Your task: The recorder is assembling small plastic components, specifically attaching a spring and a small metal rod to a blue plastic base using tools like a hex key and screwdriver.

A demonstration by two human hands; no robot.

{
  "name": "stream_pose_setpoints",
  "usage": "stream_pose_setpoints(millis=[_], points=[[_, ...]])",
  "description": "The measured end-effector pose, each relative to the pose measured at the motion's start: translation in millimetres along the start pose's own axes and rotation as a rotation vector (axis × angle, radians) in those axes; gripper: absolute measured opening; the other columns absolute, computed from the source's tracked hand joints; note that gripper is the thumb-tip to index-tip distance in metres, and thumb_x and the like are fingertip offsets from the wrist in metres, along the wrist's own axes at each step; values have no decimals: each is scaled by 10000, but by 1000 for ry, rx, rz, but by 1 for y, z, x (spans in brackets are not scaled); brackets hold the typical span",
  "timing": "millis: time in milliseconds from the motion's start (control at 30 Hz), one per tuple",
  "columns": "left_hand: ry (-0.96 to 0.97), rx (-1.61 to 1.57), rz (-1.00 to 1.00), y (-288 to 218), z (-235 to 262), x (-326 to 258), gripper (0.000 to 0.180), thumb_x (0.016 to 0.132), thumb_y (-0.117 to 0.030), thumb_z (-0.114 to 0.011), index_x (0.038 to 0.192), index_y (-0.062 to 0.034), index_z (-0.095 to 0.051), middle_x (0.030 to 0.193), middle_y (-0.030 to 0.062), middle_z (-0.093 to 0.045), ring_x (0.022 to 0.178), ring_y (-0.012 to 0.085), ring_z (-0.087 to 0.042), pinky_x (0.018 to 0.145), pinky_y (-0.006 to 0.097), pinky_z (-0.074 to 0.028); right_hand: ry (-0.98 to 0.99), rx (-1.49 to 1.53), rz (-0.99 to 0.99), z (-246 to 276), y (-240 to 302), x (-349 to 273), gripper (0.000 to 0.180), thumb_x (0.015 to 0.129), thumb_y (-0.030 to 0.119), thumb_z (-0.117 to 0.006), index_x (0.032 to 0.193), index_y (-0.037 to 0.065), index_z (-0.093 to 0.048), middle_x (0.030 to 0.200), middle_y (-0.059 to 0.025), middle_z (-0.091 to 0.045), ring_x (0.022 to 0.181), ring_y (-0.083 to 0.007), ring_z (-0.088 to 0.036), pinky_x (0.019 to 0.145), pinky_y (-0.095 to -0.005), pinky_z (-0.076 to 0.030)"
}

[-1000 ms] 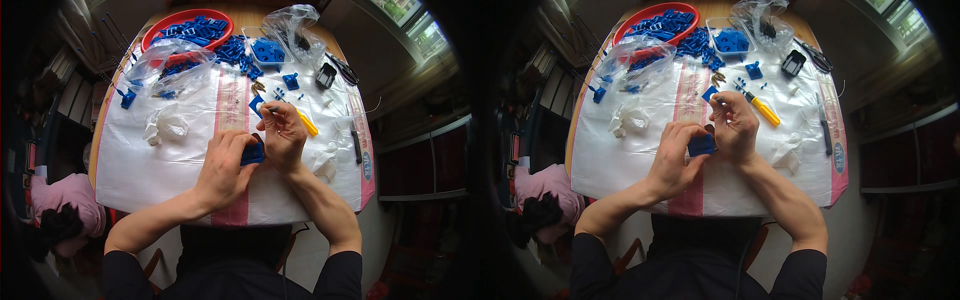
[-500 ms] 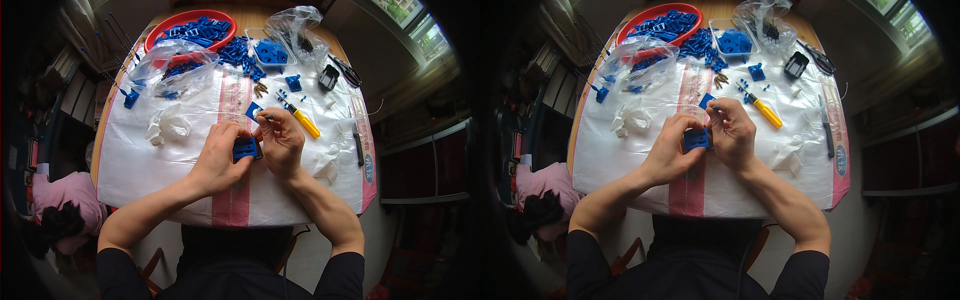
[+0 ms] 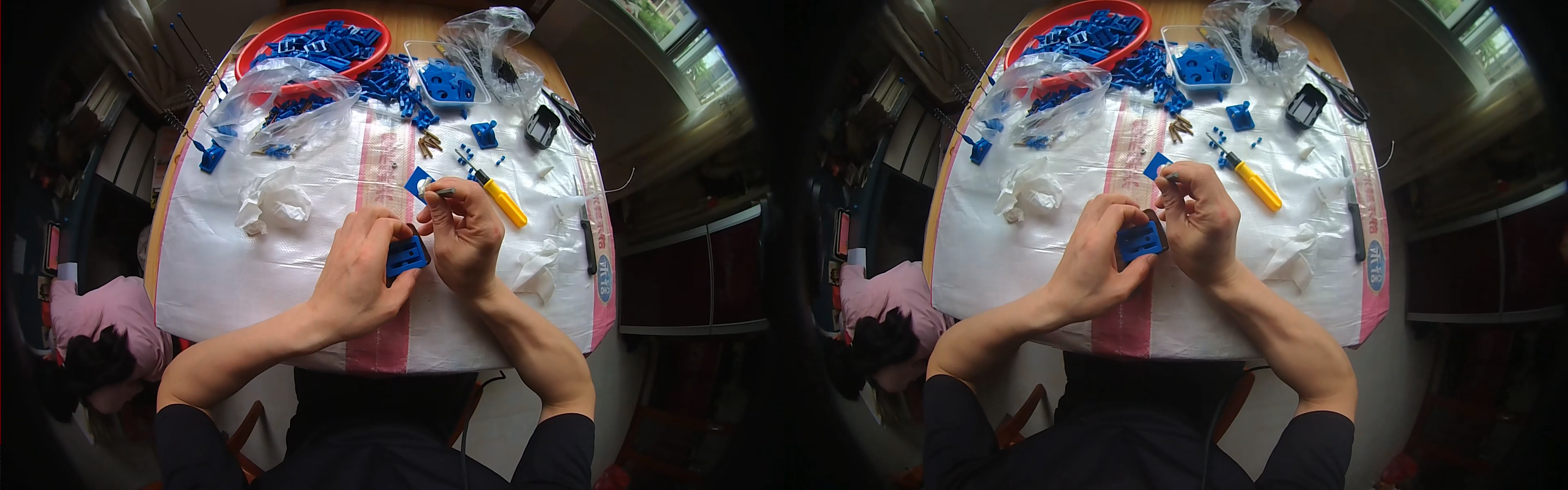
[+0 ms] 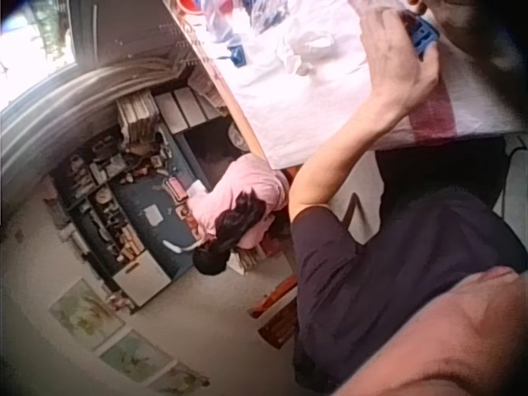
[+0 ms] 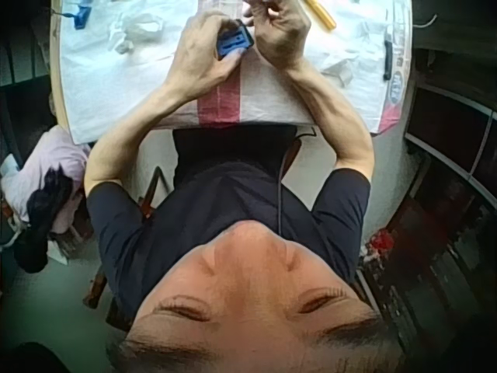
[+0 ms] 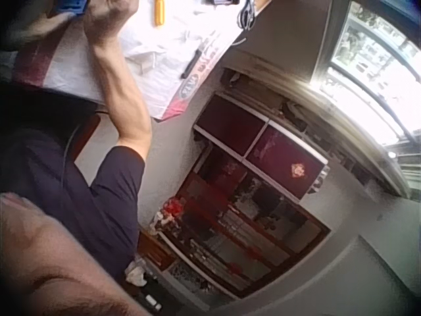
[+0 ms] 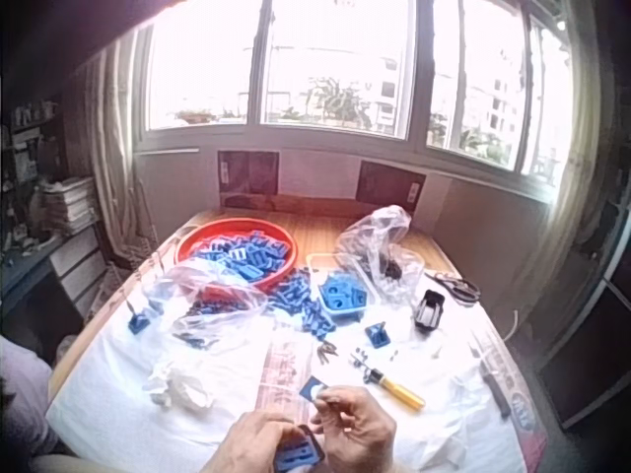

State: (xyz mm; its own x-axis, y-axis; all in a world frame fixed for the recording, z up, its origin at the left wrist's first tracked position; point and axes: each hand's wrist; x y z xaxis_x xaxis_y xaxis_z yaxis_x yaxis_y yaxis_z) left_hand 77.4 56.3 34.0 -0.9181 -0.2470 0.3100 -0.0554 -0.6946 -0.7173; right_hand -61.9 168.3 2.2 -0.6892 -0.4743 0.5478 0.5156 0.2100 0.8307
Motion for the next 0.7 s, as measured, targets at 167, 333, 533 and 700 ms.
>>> stream_pose_setpoints(millis=[167,333,533,700], points=[[16,-10,-56,8,-4,0,426,784,-57,-807,1147,14,-595,1245,174,-585,1191,369,-573,1020,437,-478,-5,-11,24,1,0,1,136,1015,72,-708,1117,-7,-662,1086,-100,-689,764,-113,-708,599,-265,-606],[52,-156,-11,16,4,13,399,776,-88,-793,1117,2,-605,1105,173,-631,1110,373,-600,992,458,-477,-23,9,11,2,1,2,138,1005,66,-719,1112,-3,-665,1091,-103,-690,761,-116,-705,594,-270,-605],[42,-98,-53,19,-2,17,417,762,-113,-812,1111,-1,-612,1076,171,-632,1100,371,-605,975,455,-481,-23,-16,8,2,-1,1,138,991,45,-729,1103,-3,-664,1081,-105,-688,775,-115,-699,590,-272,-604],[36,-61,-85,20,-4,15,450,753,-142,-855,1108,-3,-616,1101,171,-621,1109,376,-597,975,459,-474,-20,-30,-6,1,-2,0,134,987,35,-731,1094,-7,-662,1065,-102,-686,759,-111,-684,593,-270,-600]])
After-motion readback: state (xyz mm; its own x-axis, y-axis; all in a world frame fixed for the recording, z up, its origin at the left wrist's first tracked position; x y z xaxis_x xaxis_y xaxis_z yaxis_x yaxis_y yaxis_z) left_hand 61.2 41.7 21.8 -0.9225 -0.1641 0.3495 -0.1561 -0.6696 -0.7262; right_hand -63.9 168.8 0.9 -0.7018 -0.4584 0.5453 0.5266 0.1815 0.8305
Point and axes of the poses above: each hand's wrist, its own x-axis towards the middle knuckle, its own z-axis out of the back of the hand, y = z × x
